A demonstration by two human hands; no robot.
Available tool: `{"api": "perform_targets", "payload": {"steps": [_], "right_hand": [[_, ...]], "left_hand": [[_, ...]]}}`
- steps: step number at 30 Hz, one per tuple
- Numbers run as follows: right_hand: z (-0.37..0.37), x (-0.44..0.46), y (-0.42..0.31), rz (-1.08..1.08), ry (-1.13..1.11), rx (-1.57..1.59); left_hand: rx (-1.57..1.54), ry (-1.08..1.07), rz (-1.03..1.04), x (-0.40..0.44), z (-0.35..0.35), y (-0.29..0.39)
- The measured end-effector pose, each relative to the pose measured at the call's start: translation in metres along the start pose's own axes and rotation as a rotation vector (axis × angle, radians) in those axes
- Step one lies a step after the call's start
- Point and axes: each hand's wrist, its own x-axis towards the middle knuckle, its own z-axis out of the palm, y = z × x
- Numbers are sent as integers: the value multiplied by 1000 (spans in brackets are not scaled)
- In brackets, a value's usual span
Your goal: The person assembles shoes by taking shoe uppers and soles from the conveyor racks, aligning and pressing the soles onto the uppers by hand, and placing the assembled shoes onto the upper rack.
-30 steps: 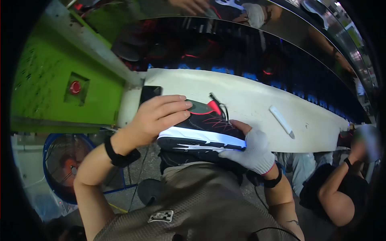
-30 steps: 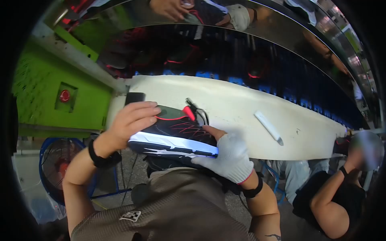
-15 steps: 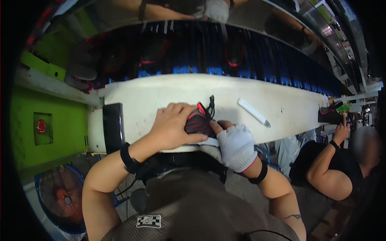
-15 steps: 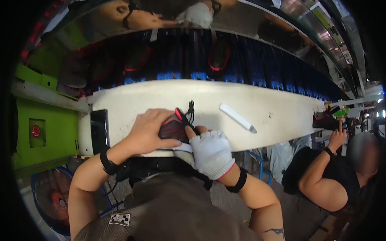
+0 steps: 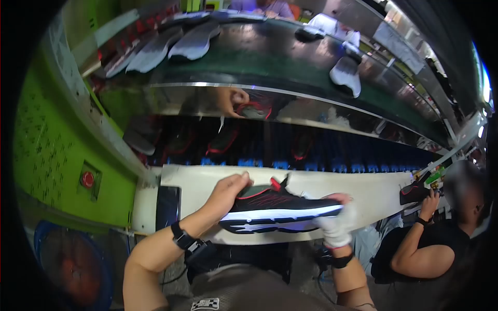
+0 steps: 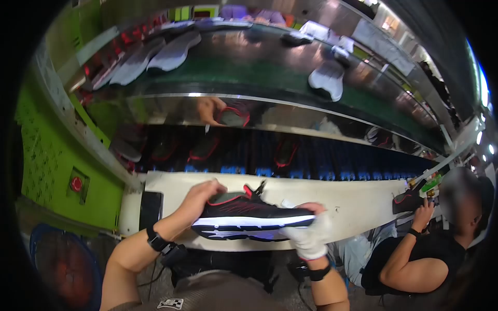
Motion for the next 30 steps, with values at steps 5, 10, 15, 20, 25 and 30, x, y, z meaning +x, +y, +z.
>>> {"api": "perform_targets", "payload": {"steps": [5,10,15,20,25,30], "right_hand": [[-78,90,-156,-868,464,-131],[-97,223,-234,-1344,1046,-744],[-24,378,-263,-1135,668,-945],[71,422,-238,-942,626,-1001],[206,301,-249,-1153,-178,-406],[258,283,-259,-723,-579,-945]], "left_hand": [[109,326,778,-1,-7,80],[639,240,502,-36,-20,-78],[811,200,566,-44,-15,-92],[834,178,545,-47,-18,-90],[836,211,546,-43,-21,-94],[801,221,526,-43,-24,-104]]}}
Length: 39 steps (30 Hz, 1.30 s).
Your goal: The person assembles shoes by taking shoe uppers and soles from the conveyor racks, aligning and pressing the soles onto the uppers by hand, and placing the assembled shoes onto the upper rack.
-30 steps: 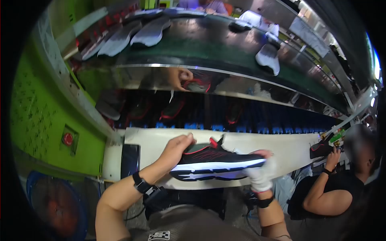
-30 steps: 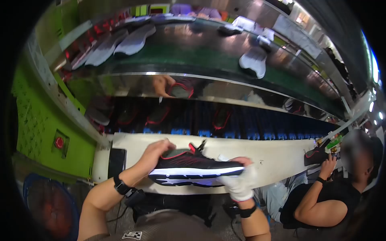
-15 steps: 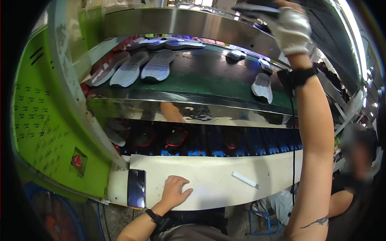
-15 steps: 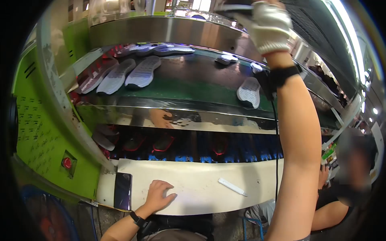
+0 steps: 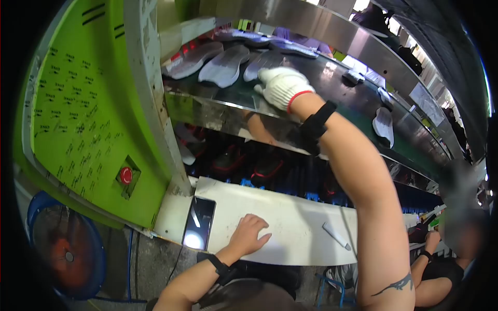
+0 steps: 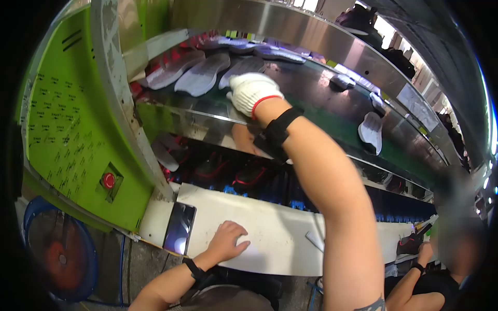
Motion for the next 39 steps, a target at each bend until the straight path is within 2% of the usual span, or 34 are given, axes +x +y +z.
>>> {"api": "perform_targets", "payload": {"steps": [3,5,7,9,10,11,13,14,15,16,18,19,21,23,24,25,26,27,30,31,33,34,35,36,37,39], "right_hand": [[20,-20,33,-160,167,-191],[19,-65,62,-213,208,-242],[31,-102,100,-157,222,-325],[25,-128,111,-70,162,-340],[23,-137,113,11,110,-337],[24,-143,112,17,107,-348],[28,-141,110,124,230,-82],[34,-138,106,141,346,-73],[38,-132,96,103,492,-84],[39,-124,84,-41,627,-20],[48,-94,49,-284,767,218],[52,-75,31,-334,689,333],[47,-41,-9,-260,563,431],[29,-15,-41,-63,351,461],[22,-4,-45,-18,236,523],[15,6,-48,23,125,582],[13,13,-51,33,110,580],[10,17,-54,28,123,592],[14,19,-58,-10,255,338],[6,6,-57,8,342,389],[30,-14,-42,-87,1017,671],[21,-34,-29,-145,1209,551],[11,-74,-13,-39,1121,47],[1,-114,4,145,1072,-669],[-10,-154,21,200,1073,-1181],[-14,-218,39,169,1181,-675]], "left_hand": [[-167,-9,-86,7,-4,-8],[-376,37,-232,34,-20,-13],[44,169,-24,86,-54,-31],[358,230,-136,147,-71,-62],[521,275,-93,178,-72,-89],[714,280,-186,203,-70,-104],[522,17,-482,221,-70,-122],[500,70,-535,224,-62,-131],[477,129,-589,224,-54,-138],[525,135,-585,221,-54,-130],[518,135,-567,207,-62,-123],[503,147,-541,207,-70,-119],[530,228,-501,196,-83,-98],[429,432,-202,185,-106,-58],[481,82,-503,182,-125,-23],[513,216,-323,167,-126,-14],[453,275,-126,154,-131,5],[367,241,36,140,-136,20],[267,-240,219,110,-133,55],[145,-379,327,103,-123,54],[196,-678,357,87,-104,63],[196,-708,465,76,-91,58],[194,-739,573,67,-79,51],[164,-775,526,63,-80,52],[145,-787,526,54,-84,63],[377,-335,686,37,-95,86]]}}
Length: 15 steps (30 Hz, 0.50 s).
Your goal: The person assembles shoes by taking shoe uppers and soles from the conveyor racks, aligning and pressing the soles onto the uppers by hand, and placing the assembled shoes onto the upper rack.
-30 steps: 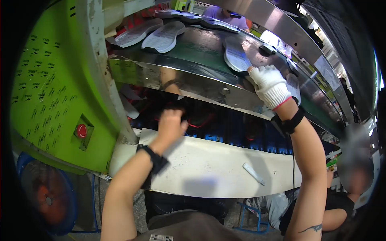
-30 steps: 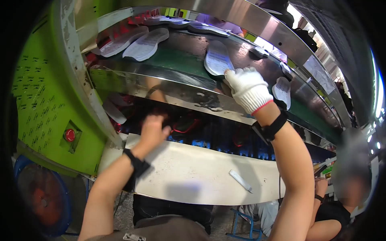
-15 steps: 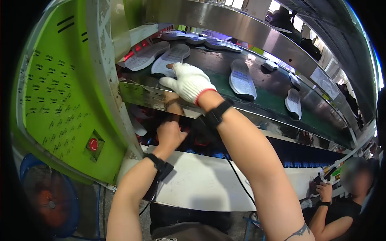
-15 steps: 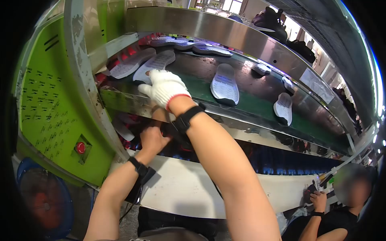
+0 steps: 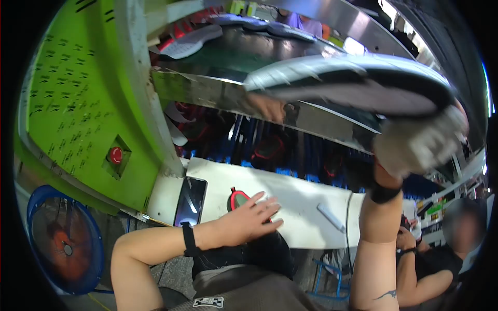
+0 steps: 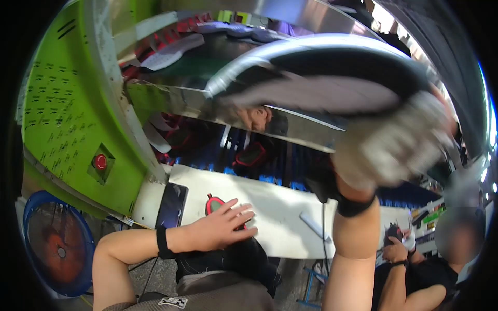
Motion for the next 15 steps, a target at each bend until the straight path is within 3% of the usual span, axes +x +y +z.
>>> {"api": "perform_targets", "payload": {"steps": [2,3,4,5,7,11,13,15], "right_hand": [[-36,-21,32,273,-8,387],[-49,-29,41,413,-3,575],[-51,-56,32,388,-191,589],[-52,-83,18,471,-288,756],[-53,-140,6,657,-545,906],[-64,-186,5,1327,-403,991],[-68,-212,3,1371,-309,871],[-80,-222,-11,1401,-269,795]], "left_hand": [[184,-23,344,-21,34,29],[130,-14,394,-28,53,46],[76,-6,447,-35,77,57],[106,-61,384,-33,98,61],[150,21,327,-19,112,61],[69,95,244,18,94,52],[-55,211,172,45,51,36],[-169,536,-42,66,23,13]]}}
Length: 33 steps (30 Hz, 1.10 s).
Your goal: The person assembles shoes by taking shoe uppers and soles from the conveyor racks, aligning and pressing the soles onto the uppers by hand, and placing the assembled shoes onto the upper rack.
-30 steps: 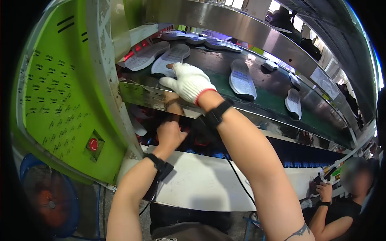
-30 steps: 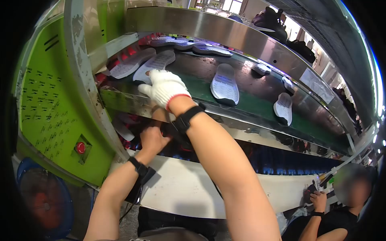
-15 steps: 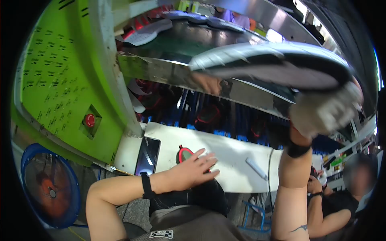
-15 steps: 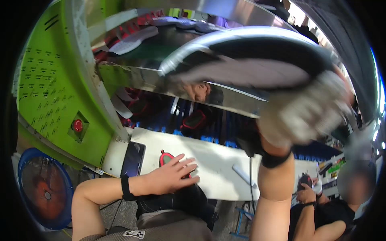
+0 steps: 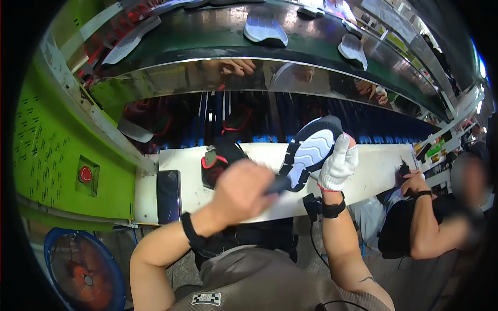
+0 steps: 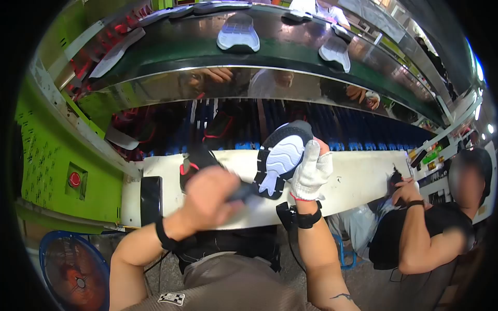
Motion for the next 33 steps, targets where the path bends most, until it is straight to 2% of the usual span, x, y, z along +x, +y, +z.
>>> {"api": "perform_targets", "payload": {"steps": [1,2,3,5,6,7,8,9,11,13,14,15,17,19,20,21,23,25,26,28,32,33], "right_hand": [[3,-10,1,-8,47,61],[5,-16,3,-16,92,126],[6,-21,4,-2,87,130],[8,-28,1,51,50,247],[-7,-21,-8,68,-128,0],[-13,-10,-27,111,-280,-15],[-21,-6,-36,226,-364,191],[-27,-3,-40,336,-444,396],[-40,-20,-56,395,-599,540],[-37,-42,-77,476,-694,634],[-32,-52,-83,489,-724,681],[-33,-62,-83,447,-768,656],[-40,-77,-73,319,-804,539],[-41,-87,-71,303,-781,465],[-39,-92,-71,307,-766,441],[-38,-96,-70,163,-717,379],[-36,-101,-67,12,-676,299],[-37,-103,-64,-25,-670,321],[-38,-101,-63,-44,-685,315],[-42,-104,-57,-37,-684,350],[-45,-109,-54,-57,-667,280],[-46,-110,-52,-65,-671,284]], "left_hand": [[11,91,-198,10,-14,-1],[-150,181,-544,17,-25,7],[-355,318,-705,16,-28,10],[-459,472,-705,-12,-13,8],[-496,473,-736,-27,-1,12],[-537,470,-775,-41,10,21],[-612,512,-703,-51,14,26],[-614,516,-716,-51,9,26],[-606,210,-689,-47,-16,31],[-552,231,-621,-25,-27,29],[-373,88,-535,-18,-38,29],[-196,-55,-449,-11,-45,30],[-186,-32,-467,3,-50,39],[-499,-132,-874,9,-57,50],[-542,-103,-879,4,-52,50],[-556,-98,-888,1,-47,56],[-752,237,-1075,-3,-35,74],[-686,341,-949,-17,-19,74],[-480,270,-708,-20,-20,70],[-242,216,-469,-26,-13,69],[-253,259,-516,-25,-9,72],[-238,198,-516,-27,-11,71]]}}
